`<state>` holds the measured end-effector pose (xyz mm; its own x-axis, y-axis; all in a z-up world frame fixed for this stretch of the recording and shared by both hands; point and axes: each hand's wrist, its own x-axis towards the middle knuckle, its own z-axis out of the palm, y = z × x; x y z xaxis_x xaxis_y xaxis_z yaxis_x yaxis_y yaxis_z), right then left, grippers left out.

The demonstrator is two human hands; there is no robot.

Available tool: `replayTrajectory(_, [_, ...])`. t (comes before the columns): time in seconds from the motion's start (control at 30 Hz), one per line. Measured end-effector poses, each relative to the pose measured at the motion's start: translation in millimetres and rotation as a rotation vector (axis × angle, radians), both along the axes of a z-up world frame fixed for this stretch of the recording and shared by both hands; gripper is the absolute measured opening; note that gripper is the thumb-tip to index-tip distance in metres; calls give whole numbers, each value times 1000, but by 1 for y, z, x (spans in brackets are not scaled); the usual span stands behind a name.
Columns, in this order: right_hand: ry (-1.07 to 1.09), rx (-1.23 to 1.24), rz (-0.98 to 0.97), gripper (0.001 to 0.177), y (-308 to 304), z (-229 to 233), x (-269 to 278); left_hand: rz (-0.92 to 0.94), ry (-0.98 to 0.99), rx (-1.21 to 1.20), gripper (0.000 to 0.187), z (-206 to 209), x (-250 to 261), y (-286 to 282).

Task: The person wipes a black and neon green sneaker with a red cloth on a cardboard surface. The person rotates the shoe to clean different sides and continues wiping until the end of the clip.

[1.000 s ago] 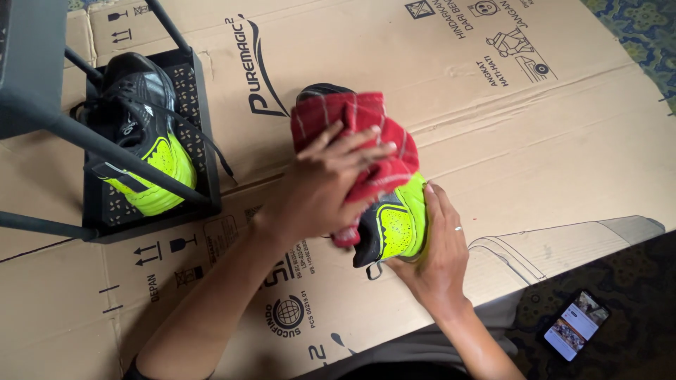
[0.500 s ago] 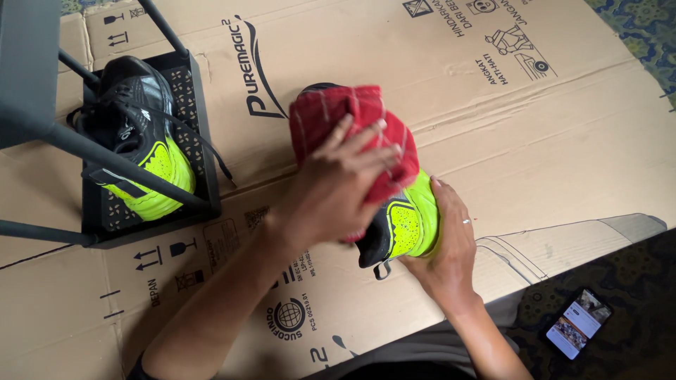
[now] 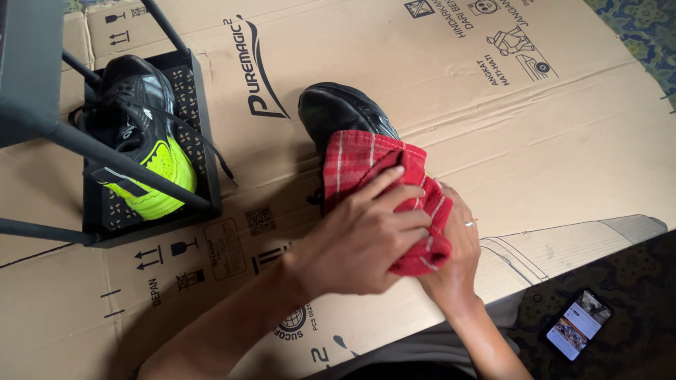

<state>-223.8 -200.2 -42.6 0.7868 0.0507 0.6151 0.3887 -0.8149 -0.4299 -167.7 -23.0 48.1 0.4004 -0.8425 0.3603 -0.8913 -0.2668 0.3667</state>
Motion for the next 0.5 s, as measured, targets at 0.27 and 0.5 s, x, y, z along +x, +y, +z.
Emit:
replayTrajectory(0.27, [42,60,-18,100,8,7,-2,195,-125,-21,26,-4,43,21])
replayTrajectory(0.5, [59,86,-30,104,8,10,0,360,-135,-22,38,-16,78,21])
